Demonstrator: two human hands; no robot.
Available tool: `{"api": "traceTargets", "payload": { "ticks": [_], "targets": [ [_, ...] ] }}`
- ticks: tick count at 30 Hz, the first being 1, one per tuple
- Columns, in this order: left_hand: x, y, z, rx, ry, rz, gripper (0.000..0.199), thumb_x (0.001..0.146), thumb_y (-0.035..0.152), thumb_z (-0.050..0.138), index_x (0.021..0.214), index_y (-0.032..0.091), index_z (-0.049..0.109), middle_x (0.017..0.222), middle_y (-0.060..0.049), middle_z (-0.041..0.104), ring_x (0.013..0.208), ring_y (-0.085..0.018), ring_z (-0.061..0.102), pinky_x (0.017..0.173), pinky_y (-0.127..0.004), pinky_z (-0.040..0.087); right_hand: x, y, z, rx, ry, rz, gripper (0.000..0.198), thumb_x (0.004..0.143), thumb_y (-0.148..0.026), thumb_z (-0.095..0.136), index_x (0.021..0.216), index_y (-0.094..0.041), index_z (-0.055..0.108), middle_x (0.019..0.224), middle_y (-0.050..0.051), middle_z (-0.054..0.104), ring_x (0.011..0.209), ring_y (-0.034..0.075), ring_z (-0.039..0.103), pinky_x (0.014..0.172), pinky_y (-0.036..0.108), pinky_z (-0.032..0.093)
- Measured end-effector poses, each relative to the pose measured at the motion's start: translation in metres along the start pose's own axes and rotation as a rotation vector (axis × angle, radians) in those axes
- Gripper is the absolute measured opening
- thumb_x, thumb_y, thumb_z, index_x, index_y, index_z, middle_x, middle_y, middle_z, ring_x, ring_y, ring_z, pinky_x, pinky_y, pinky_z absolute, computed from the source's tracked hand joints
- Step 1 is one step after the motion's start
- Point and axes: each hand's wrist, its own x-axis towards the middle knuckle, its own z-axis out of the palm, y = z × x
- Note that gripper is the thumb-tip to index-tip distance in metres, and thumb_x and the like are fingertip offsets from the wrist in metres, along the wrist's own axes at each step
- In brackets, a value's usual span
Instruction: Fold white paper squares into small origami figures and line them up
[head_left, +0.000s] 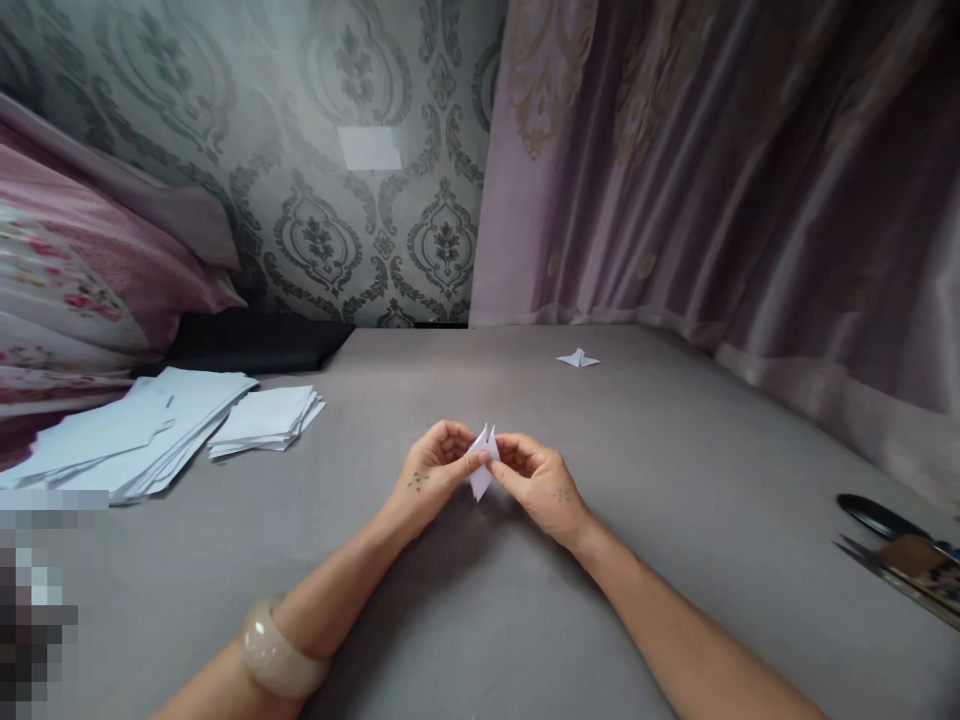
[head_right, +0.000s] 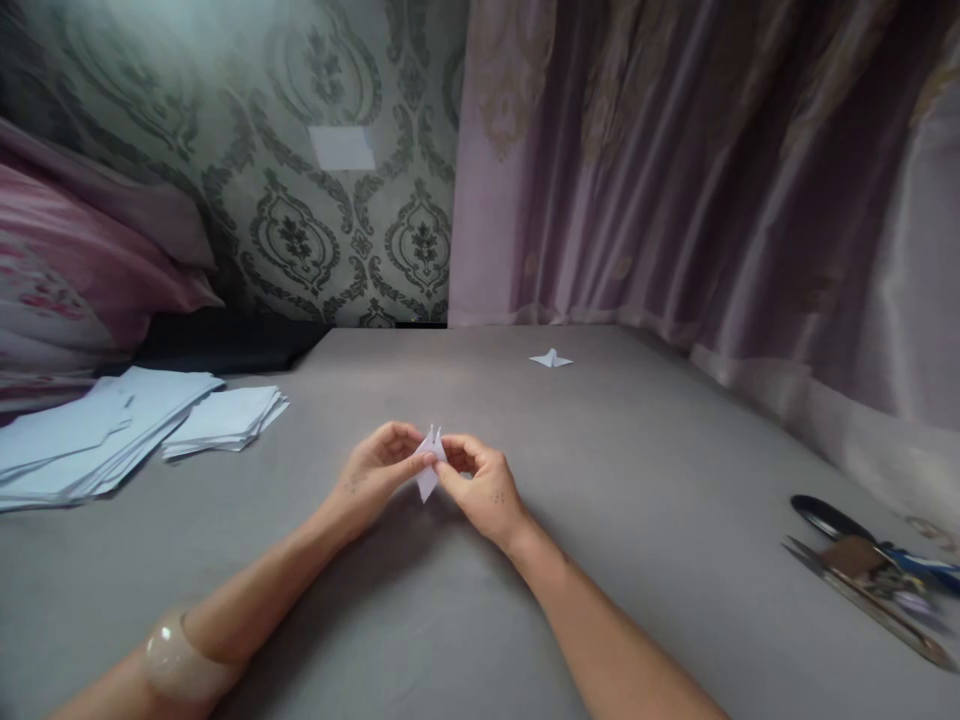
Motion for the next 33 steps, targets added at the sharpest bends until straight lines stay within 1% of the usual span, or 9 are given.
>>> {"api": "traceTargets", "payload": {
  "ticks": [2,4,7,10,15,20,24,28,33],
  "targets": [
    [0.0,0.0,0.001,-0.012,-0.02,-0.029,0.034,0.065,0.031,0.08,0.09,0.015,0.063,0.081,-0.002,0.069,0.077,-0.014,0.063,0.073,-0.025,0.048,0.001,0.001,0.001,0.031,0.036,0.017,0.028,0.075,-0.033,0.069,0.097,-0.018,0.063,0.089,0.005,0.069,0.082,0.017,0.064,0.081,0.034,0.051],
    [-0.001,0.002,0.001,0.024,-0.05,-0.073,0.032,0.067,0.033,0.078,0.09,0.014,0.067,0.084,-0.004,0.071,0.08,-0.016,0.063,0.076,-0.027,0.048,0.001,0.0,0.002,0.049,0.067,0.03,0.03,0.071,-0.034,0.072,0.095,-0.019,0.061,0.085,0.004,0.068,0.08,0.016,0.064,0.077,0.031,0.051],
    [-0.003,0.005,-0.001,0.073,-0.071,-0.123,0.026,0.07,0.036,0.075,0.083,0.014,0.071,0.078,-0.005,0.072,0.076,-0.017,0.063,0.074,-0.027,0.047,0.0,-0.003,0.002,0.013,0.082,0.022,0.028,0.071,-0.034,0.073,0.088,-0.019,0.058,0.078,0.002,0.065,0.072,0.015,0.062,0.071,0.029,0.05],
    [-0.004,0.007,-0.001,0.052,-0.065,-0.148,0.027,0.07,0.038,0.075,0.082,0.014,0.072,0.076,-0.005,0.072,0.072,-0.016,0.063,0.07,-0.026,0.046,-0.002,-0.006,0.001,-0.083,0.115,-0.02,0.023,0.074,-0.034,0.07,0.085,-0.02,0.056,0.073,0.0,0.061,0.065,0.013,0.058,0.065,0.027,0.048],
    [-0.004,0.005,-0.001,0.051,-0.075,-0.13,0.028,0.068,0.038,0.076,0.083,0.014,0.074,0.079,-0.005,0.072,0.072,-0.017,0.063,0.069,-0.027,0.047,-0.002,-0.007,-0.002,-0.161,0.136,-0.1,0.016,0.079,-0.035,0.065,0.082,-0.02,0.06,0.08,0.003,0.062,0.076,0.016,0.061,0.074,0.029,0.05],
    [-0.004,0.005,-0.001,0.1,-0.084,-0.116,0.024,0.069,0.035,0.075,0.083,0.016,0.076,0.079,-0.004,0.073,0.074,-0.018,0.063,0.071,-0.027,0.047,-0.002,-0.008,-0.002,-0.182,0.152,-0.146,0.014,0.079,-0.034,0.064,0.078,-0.02,0.062,0.079,0.002,0.061,0.074,0.016,0.06,0.072,0.029,0.05],
    [-0.005,0.009,0.0,0.137,-0.128,-0.119,0.021,0.07,0.034,0.074,0.081,0.016,0.076,0.077,-0.004,0.072,0.076,-0.018,0.062,0.07,-0.026,0.046,-0.003,-0.013,-0.002,-0.13,0.149,-0.114,0.012,0.078,-0.031,0.065,0.075,-0.019,0.063,0.08,0.003,0.065,0.074,0.016,0.06,0.072,0.029,0.049],
    [-0.005,0.009,-0.001,0.137,-0.178,-0.145,0.022,0.072,0.035,0.072,0.085,0.017,0.077,0.077,-0.005,0.072,0.075,-0.019,0.062,0.069,-0.028,0.046,-0.003,-0.016,-0.002,-0.084,0.168,-0.073,0.013,0.075,-0.03,0.067,0.068,-0.019,0.064,0.085,0.005,0.068,0.077,0.017,0.062,0.073,0.03,0.049],
    [-0.005,0.006,-0.002,0.134,-0.183,-0.136,0.023,0.073,0.036,0.072,0.084,0.016,0.076,0.076,-0.004,0.071,0.073,-0.018,0.061,0.068,-0.027,0.045,-0.004,-0.016,0.001,-0.073,0.215,-0.055,0.014,0.073,-0.029,0.068,0.065,-0.019,0.064,0.082,0.004,0.067,0.072,0.016,0.061,0.07,0.029,0.048]
  ]
}}
